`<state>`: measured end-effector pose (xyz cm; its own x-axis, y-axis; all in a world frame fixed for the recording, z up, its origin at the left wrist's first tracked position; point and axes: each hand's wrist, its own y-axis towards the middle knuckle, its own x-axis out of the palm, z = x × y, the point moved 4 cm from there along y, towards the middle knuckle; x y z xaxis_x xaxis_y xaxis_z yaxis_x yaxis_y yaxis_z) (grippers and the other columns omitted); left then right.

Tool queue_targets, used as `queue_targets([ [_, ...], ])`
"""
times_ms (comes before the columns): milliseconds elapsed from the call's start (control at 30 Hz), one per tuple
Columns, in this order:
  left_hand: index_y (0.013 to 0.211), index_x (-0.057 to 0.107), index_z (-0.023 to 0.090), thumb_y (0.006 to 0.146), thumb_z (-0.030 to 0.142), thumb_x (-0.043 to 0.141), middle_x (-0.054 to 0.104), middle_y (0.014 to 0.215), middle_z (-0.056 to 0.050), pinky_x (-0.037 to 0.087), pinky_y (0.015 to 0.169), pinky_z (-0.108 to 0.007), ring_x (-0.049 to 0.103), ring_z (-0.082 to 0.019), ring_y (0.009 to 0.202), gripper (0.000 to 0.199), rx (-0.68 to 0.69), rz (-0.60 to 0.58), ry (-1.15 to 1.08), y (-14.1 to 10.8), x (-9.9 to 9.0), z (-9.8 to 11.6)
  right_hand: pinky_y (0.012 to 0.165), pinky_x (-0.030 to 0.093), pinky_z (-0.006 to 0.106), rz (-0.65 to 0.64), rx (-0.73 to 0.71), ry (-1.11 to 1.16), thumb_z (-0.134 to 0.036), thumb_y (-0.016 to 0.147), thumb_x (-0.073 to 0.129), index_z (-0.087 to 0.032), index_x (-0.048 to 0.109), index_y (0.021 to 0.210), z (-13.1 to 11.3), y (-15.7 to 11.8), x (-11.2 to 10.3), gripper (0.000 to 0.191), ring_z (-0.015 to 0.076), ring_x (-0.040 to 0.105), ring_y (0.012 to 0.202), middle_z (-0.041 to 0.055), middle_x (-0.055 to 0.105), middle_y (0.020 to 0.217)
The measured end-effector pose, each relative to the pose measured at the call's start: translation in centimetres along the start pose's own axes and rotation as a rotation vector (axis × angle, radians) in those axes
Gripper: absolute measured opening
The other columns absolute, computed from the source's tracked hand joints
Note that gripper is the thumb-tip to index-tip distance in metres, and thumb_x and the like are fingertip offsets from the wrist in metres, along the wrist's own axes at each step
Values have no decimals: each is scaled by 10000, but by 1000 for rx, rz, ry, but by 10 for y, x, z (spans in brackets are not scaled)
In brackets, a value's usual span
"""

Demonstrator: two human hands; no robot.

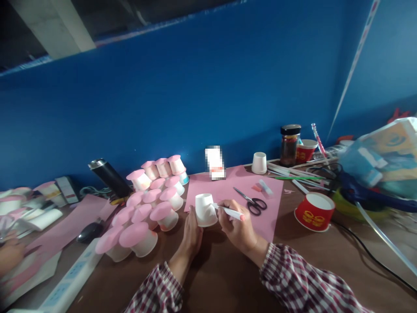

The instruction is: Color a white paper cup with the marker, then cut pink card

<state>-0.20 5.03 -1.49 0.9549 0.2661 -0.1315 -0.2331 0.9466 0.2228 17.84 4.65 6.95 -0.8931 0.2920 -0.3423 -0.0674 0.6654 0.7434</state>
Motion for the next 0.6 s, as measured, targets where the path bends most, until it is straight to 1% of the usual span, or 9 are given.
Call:
queue_targets([
  [67, 1247, 538, 58, 721, 543, 600, 424, 1410, -230, 303, 1097, -400, 219, -338, 1397, 718, -7, 2, 20, -1, 1, 3, 473, 481, 218, 0, 19, 11, -218, 903, 479, -203, 541, 883, 1, 0, 0, 68, 132, 630, 536, 4, 643, 668],
  [133, 1279, 509, 66, 726, 564, 584, 397, 1432, -221, 299, 1098, -393, 222, -327, 1399, 748, -18, 13, 31, -1, 2, 5, 461, 481, 217, -5, 32, 19, -225, 904, 476, -204, 537, 884, 3, -1, 1, 68, 134, 633, 532, 5, 648, 666],
  [233, 1299, 481, 62, 737, 580, 556, 393, 1433, -225, 312, 1088, -393, 228, -323, 1397, 768, -22, 23, 43, -3, 5, 6, 457, 484, 214, -9, 45, 31, -230, 903, 478, -200, 539, 890, 6, -2, 2, 69, 137, 643, 546, 9, 650, 670],
  [333, 1294, 481, 44, 721, 562, 586, 393, 1426, -244, 316, 1083, -399, 279, -343, 1374, 780, -12, 27, 56, -3, 6, 6, 462, 488, 212, -4, 53, 47, -228, 901, 481, -198, 540, 889, 7, -3, 2, 68, 137, 646, 555, 9, 648, 673],
  [433, 1266, 517, 55, 751, 541, 580, 467, 1372, -229, 345, 1063, -395, 334, -341, 1345, 711, -70, 19, -33, -2, 8, 6, 464, 487, 215, -1, 53, 51, -226, 900, 481, -197, 539, 887, 7, -3, 1, 66, 138, 647, 554, 11, 648, 674],
  [500, 1232, 553, 83, 819, 556, 489, 566, 1276, -194, 394, 1021, -402, 398, -326, 1303, 631, -128, -6, -102, 1, 11, 7, 463, 485, 217, -2, 48, 47, -226, 900, 481, -197, 539, 885, 6, -2, 1, 66, 139, 647, 549, 11, 650, 671],
  [600, 1198, 579, 85, 876, 595, 343, 640, 1156, -169, 447, 962, -400, 514, -299, 1193, 647, -199, -35, -234, 5, 19, 12, 467, 484, 219, -8, 36, 43, -223, 897, 487, -197, 538, 888, 4, -1, 1, 58, 139, 647, 542, 7, 652, 661],
])
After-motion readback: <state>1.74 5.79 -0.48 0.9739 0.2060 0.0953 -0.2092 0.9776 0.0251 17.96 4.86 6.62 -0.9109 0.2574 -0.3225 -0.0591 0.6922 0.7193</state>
